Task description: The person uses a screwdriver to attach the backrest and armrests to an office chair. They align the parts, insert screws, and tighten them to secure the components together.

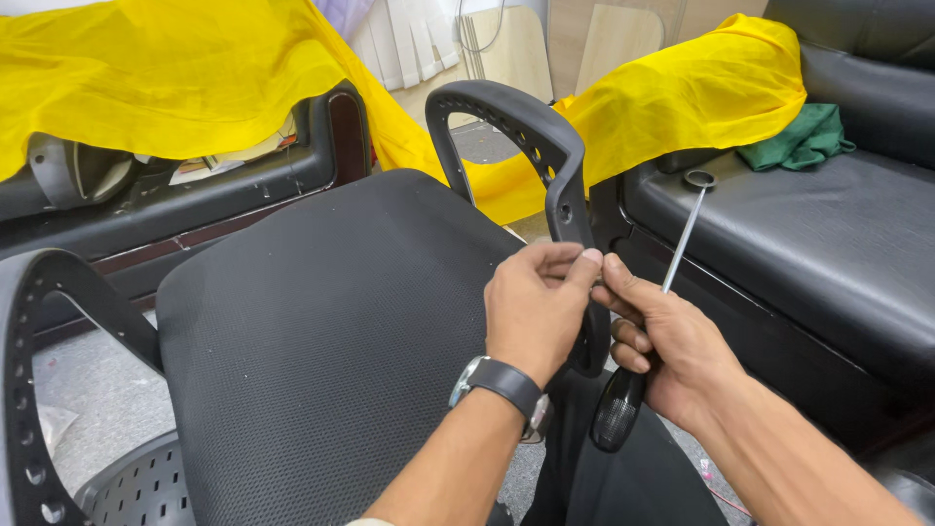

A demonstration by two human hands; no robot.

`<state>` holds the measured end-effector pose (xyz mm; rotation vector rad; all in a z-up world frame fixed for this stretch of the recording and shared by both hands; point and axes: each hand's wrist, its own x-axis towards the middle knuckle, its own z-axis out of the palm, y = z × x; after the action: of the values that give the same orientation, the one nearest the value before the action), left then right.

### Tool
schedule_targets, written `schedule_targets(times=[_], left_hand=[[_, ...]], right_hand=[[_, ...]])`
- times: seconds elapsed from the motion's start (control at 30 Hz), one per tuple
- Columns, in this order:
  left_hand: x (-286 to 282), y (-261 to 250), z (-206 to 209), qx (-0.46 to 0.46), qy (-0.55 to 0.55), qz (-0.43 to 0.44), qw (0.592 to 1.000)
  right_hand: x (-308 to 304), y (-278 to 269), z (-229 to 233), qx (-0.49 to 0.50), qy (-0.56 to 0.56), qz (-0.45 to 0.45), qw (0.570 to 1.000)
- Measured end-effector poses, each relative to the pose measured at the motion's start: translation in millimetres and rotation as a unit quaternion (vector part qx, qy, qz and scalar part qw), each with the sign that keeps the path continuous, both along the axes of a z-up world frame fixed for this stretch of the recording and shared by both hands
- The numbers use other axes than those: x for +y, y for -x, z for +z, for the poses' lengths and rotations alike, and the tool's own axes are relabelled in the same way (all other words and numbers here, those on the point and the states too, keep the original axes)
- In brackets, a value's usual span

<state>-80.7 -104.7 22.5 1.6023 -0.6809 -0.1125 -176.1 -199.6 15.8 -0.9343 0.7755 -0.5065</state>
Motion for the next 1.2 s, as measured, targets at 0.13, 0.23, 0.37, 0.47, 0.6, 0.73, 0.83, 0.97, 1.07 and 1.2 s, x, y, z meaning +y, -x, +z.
schedule_targets(times=[0.13,0.23,0.37,0.47,0.6,0.73,0.83,0.97,1.07,1.2], left_hand=[[7.6,4.5,-7.5,0.250,0.078,-0.127,0.957],[13.6,5.9,-11.9,0.404,0.149,-0.181,0.884],[21.3,12.4,-16.0,0.494,0.216,-0.209,0.816],[30.2,18.1,-19.7,0.502,0.241,-0.236,0.796],[39.6,28.3,-24.2,0.499,0.261,-0.272,0.781],[46.2,37.7,-25.9,0.500,0.257,-0.300,0.771],[46.8,43.8,-28.2,0.495,0.239,-0.311,0.775],[43.0,49.9,-32.4,0.484,0.234,-0.334,0.774],[40.4,53.6,-34.6,0.486,0.222,-0.332,0.777],[36.2,61.7,-38.1,0.493,0.216,-0.326,0.777]], right_hand=[[3.6,11.3,-3.1,-0.016,-0.023,0.020,0.999],[7.0,17.9,-2.3,-0.043,-0.046,0.043,0.997],[18.1,29.2,6.0,-0.073,-0.059,0.066,0.993],[29.1,39.1,14.5,-0.062,-0.023,0.056,0.996],[39.5,55.4,17.3,-0.031,0.061,0.026,0.997],[48.2,72.6,10.3,-0.062,0.169,0.084,0.980],[54.1,79.0,5.2,-0.076,0.200,0.048,0.976],[61.3,86.0,7.7,-0.044,0.204,0.003,0.978],[65.6,90.4,13.4,-0.020,0.204,-0.014,0.979],[67.5,96.5,15.4,-0.012,0.202,-0.026,0.979]])
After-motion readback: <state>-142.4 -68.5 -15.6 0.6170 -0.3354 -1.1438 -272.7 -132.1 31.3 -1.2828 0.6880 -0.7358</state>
